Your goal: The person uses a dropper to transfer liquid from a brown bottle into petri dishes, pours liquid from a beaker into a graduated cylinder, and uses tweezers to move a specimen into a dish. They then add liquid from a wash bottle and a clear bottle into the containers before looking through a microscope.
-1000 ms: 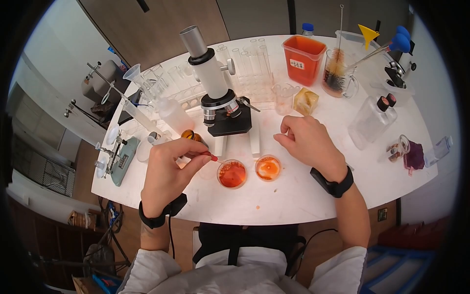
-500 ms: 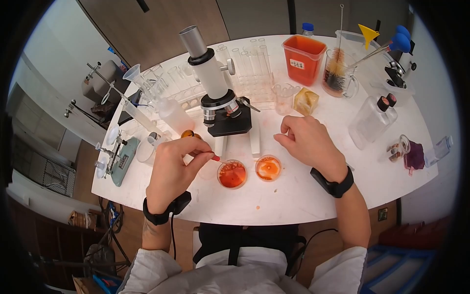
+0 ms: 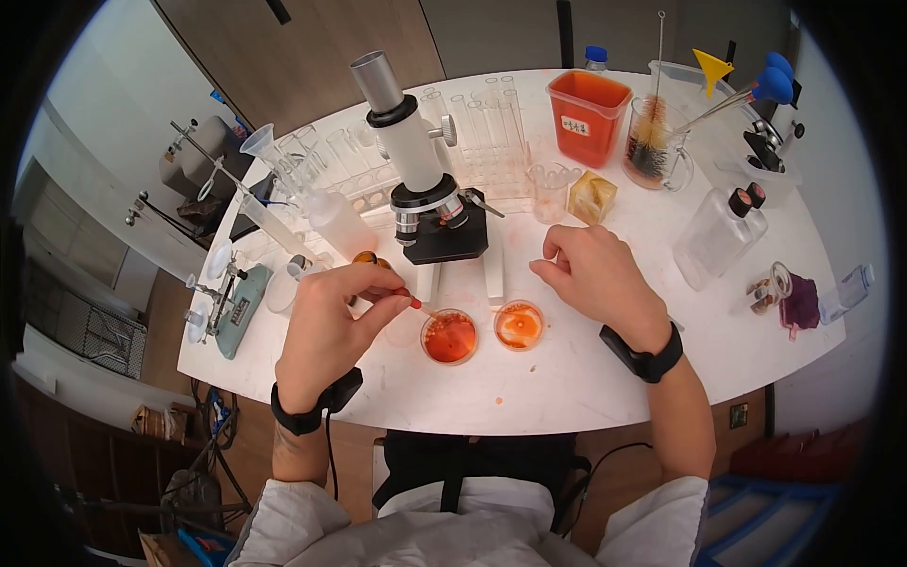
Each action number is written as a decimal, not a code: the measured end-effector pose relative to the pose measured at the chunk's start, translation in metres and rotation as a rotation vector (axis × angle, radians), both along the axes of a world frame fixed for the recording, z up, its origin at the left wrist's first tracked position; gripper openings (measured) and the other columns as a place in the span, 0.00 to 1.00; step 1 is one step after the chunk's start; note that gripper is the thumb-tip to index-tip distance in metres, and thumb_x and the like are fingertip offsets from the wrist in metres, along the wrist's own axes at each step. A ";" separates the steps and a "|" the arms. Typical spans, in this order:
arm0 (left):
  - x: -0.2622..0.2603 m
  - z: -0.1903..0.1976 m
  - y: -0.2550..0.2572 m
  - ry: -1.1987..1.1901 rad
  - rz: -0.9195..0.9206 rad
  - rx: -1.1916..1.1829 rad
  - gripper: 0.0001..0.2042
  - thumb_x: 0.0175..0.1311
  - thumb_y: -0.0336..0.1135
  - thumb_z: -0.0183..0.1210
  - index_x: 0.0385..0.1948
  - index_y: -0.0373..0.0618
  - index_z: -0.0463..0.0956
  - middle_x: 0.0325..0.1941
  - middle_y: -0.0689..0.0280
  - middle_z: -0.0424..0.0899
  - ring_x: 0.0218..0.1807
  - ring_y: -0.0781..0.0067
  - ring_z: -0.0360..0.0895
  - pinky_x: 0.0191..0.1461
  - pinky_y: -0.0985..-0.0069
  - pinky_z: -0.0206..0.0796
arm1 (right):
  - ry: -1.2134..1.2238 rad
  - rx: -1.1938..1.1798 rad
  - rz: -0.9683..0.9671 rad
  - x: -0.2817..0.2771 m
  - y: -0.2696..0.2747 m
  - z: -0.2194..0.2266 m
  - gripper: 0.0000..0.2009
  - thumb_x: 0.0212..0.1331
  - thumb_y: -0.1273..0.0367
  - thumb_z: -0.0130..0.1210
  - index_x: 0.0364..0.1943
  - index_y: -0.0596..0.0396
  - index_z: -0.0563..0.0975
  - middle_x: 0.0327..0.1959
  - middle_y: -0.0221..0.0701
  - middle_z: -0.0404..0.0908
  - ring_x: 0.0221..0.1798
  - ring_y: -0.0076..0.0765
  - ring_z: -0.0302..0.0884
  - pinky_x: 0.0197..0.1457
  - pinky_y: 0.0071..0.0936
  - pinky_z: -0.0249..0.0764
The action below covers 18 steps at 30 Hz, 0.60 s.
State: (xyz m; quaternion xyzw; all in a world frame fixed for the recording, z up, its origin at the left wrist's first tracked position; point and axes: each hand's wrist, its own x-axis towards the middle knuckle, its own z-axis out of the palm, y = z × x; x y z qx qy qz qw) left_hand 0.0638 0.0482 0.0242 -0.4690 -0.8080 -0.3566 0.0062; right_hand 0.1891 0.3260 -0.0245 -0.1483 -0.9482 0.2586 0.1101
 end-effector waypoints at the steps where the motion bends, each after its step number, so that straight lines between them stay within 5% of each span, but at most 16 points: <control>1: 0.000 0.002 -0.002 -0.007 0.007 0.000 0.06 0.62 0.25 0.71 0.38 0.35 0.87 0.36 0.60 0.92 0.36 0.68 0.89 0.43 0.75 0.78 | -0.003 -0.002 0.000 0.000 0.000 0.000 0.12 0.62 0.62 0.68 0.33 0.58 0.83 0.27 0.38 0.87 0.32 0.46 0.85 0.37 0.41 0.79; 18: -0.049 0.055 -0.043 0.075 0.229 0.151 0.06 0.64 0.25 0.69 0.39 0.32 0.86 0.34 0.60 0.92 0.38 0.73 0.89 0.47 0.77 0.78 | 0.038 0.001 0.005 0.001 0.000 -0.001 0.12 0.61 0.63 0.68 0.33 0.58 0.83 0.26 0.39 0.86 0.32 0.49 0.85 0.37 0.42 0.79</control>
